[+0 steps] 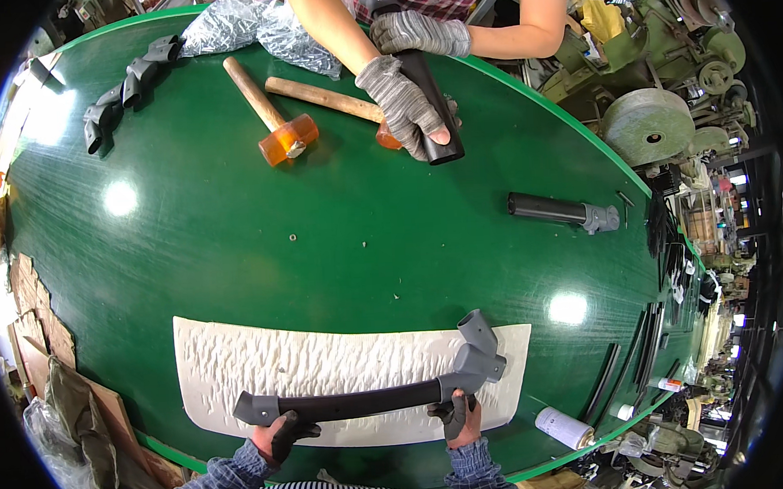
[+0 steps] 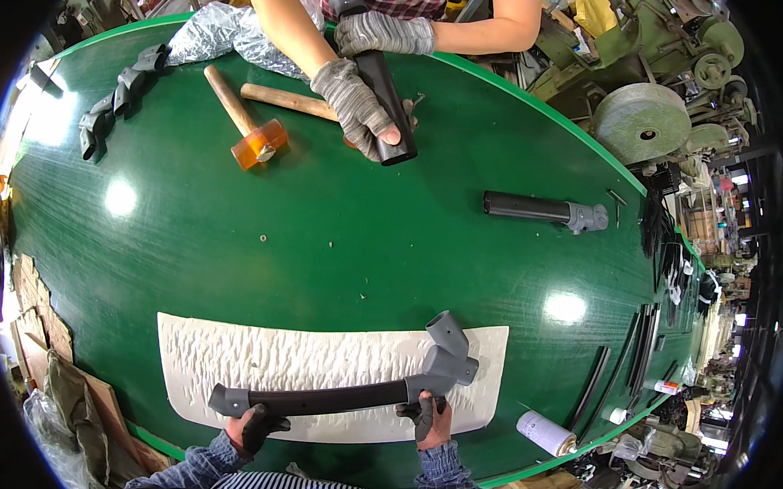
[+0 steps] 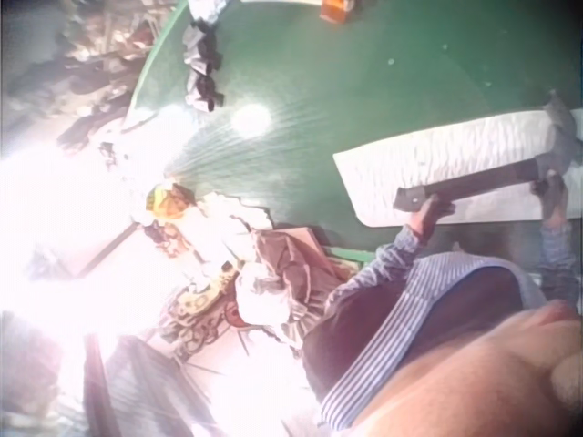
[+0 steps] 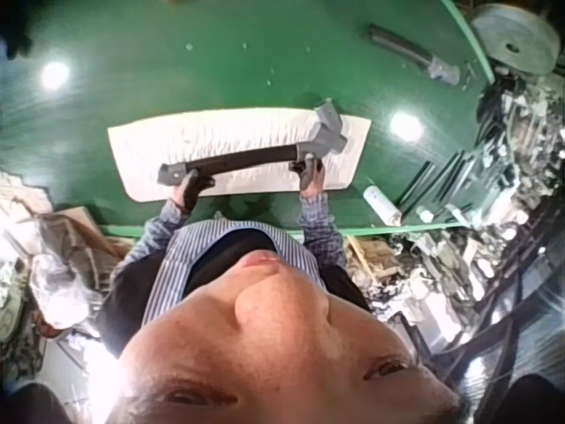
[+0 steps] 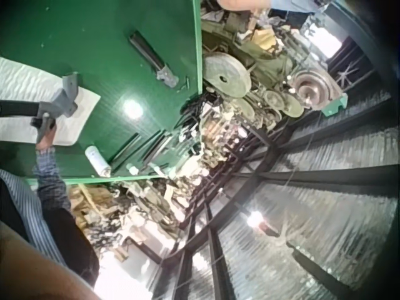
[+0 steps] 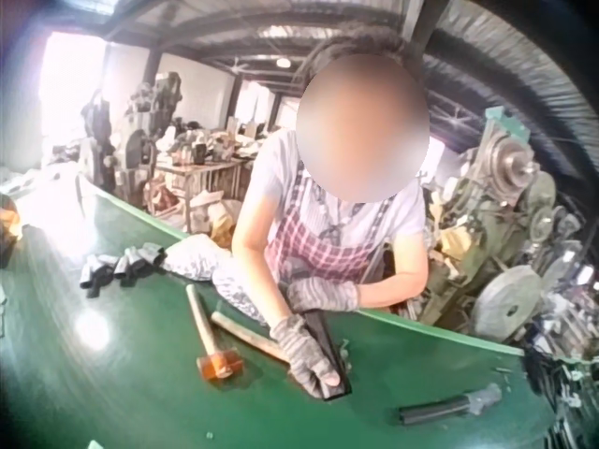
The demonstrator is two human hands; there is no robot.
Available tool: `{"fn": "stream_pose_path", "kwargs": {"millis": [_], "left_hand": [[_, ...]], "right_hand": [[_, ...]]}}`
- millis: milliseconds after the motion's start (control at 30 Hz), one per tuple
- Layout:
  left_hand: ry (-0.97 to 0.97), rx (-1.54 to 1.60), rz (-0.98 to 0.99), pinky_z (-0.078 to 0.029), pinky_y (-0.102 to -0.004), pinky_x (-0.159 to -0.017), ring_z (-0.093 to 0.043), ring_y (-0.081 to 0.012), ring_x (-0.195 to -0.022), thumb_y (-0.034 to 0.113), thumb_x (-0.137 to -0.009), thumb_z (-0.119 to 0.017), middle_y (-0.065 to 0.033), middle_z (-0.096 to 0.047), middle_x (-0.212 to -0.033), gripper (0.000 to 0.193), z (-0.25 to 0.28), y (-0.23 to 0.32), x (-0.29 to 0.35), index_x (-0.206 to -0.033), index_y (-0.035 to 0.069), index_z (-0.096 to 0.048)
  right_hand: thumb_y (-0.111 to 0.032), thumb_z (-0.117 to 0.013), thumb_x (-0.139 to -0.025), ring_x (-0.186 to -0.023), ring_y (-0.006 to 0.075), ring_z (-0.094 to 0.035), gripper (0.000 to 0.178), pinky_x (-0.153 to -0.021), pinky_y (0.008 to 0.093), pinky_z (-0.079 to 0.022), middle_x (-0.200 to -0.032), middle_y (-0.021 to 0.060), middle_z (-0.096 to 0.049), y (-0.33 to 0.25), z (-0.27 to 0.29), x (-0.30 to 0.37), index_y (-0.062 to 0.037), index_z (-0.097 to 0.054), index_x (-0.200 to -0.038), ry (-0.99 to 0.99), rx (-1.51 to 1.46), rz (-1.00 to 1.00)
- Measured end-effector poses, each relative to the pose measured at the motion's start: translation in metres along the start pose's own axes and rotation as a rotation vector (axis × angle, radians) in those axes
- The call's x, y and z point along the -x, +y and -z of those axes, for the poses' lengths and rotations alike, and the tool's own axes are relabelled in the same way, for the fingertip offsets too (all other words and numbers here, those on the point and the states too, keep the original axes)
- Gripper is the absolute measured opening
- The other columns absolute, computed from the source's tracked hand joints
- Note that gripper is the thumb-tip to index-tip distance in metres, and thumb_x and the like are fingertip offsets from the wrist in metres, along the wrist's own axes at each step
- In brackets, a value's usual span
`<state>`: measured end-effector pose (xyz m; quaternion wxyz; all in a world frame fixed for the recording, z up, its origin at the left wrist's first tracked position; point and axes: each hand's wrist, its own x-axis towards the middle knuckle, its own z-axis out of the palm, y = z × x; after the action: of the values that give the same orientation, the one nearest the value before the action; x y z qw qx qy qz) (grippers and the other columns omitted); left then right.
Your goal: The person assembles metal pipe components on a green workbench. They pick up and align parts, use a mallet to tap joints, and handle a spray can and pliers while working alongside another person.
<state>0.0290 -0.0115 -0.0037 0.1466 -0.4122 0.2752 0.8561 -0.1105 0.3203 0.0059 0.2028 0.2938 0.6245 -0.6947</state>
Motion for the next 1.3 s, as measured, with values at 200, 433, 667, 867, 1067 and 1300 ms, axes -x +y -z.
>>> {"fn": "stream_pose_path", "kwargs": {"millis": [200,433,667,867,1067,1300], "left_hand": [[-0.019,0.019,-0.01,-0.059,-0.0533,-0.087,-0.069,-0.0439,-0.096,0.012,-0.099,-0.055,-0.0302,-0.064,-0.11,0.035,-0.0027,0.0037,0.0017,-0.124,-0.014,-0.051],[-0.072,-0.066,0.003,-0.056,-0.0527,-0.091,-0.067,-0.041,-0.101,0.024,-0.102,-0.056,-0.0288,-0.063,-0.118,0.047,0.001,0.005,0.0021,-0.13,-0.013,-0.05],[-0.067,-0.065,-0.007,-0.057,-0.0524,-0.09,-0.068,-0.0411,-0.1,0.016,-0.101,-0.056,-0.0285,-0.064,-0.115,0.041,0.0007,0.0034,0.0014,-0.128,-0.013,-0.05],[-0.065,0.026,-0.003,-0.059,-0.0494,-0.089,-0.07,-0.0391,-0.097,0.007,-0.1,-0.054,-0.027,-0.066,-0.111,0.032,-0.0029,0.0056,0.0027,-0.126,-0.013,-0.051],[-0.08,-0.065,-0.029,-0.058,-0.0474,-0.09,-0.07,-0.0364,-0.097,0.008,-0.101,-0.055,-0.0262,-0.068,-0.109,0.031,-0.0055,0.0081,0.0042,-0.125,-0.012,-0.054],[-0.077,-0.013,-0.021,-0.058,-0.0494,-0.089,-0.07,-0.0384,-0.097,0.007,-0.099,-0.056,-0.0281,-0.068,-0.108,0.032,-0.0069,0.009,0.0051,-0.123,-0.014,-0.054]], "right_hand": [[-0.035,-0.064,-0.097,-0.072,0.0257,-0.071,0.042,-0.063,0.0377,-0.063,-0.092,0.0138,-0.069,0.0004,0.0006,0.0005,0.0009,-0.056,-0.117,0.004,-0.025,0.009],[-0.04,-0.063,-0.098,-0.074,0.0252,-0.071,0.046,-0.064,0.0378,-0.063,-0.093,0.014,-0.069,-0.0017,-0.0013,0.0017,0.0004,-0.056,-0.118,-0.017,0.013,0.035],[-0.038,-0.064,-0.097,-0.072,0.0261,-0.072,0.043,-0.064,0.0382,-0.063,-0.091,0.0135,-0.069,0.0007,0.0009,0.0003,-0.0008,-0.056,-0.117,-0.006,-0.004,0.016],[-0.037,-0.065,-0.096,-0.071,0.0259,-0.071,0.042,-0.063,0.0384,-0.063,-0.089,0.0133,-0.069,0.0009,0.0011,-0.0007,-0.0019,-0.055,-0.117,0.001,-0.007,0.014],[-0.039,-0.062,-0.098,-0.07,0.0259,-0.071,0.043,-0.062,0.0381,-0.062,-0.089,0.0137,-0.069,0.0007,0.0019,-0.0003,-0.0014,-0.054,-0.119,-0.012,0.039,0.022],[-0.038,-0.058,-0.1,-0.071,0.0257,-0.071,0.042,-0.063,0.0378,-0.061,-0.09,0.014,-0.069,-0.0005,0.0013,0.0004,-0.0011,-0.054,-0.119,-0.013,0.065,0.027]]}}
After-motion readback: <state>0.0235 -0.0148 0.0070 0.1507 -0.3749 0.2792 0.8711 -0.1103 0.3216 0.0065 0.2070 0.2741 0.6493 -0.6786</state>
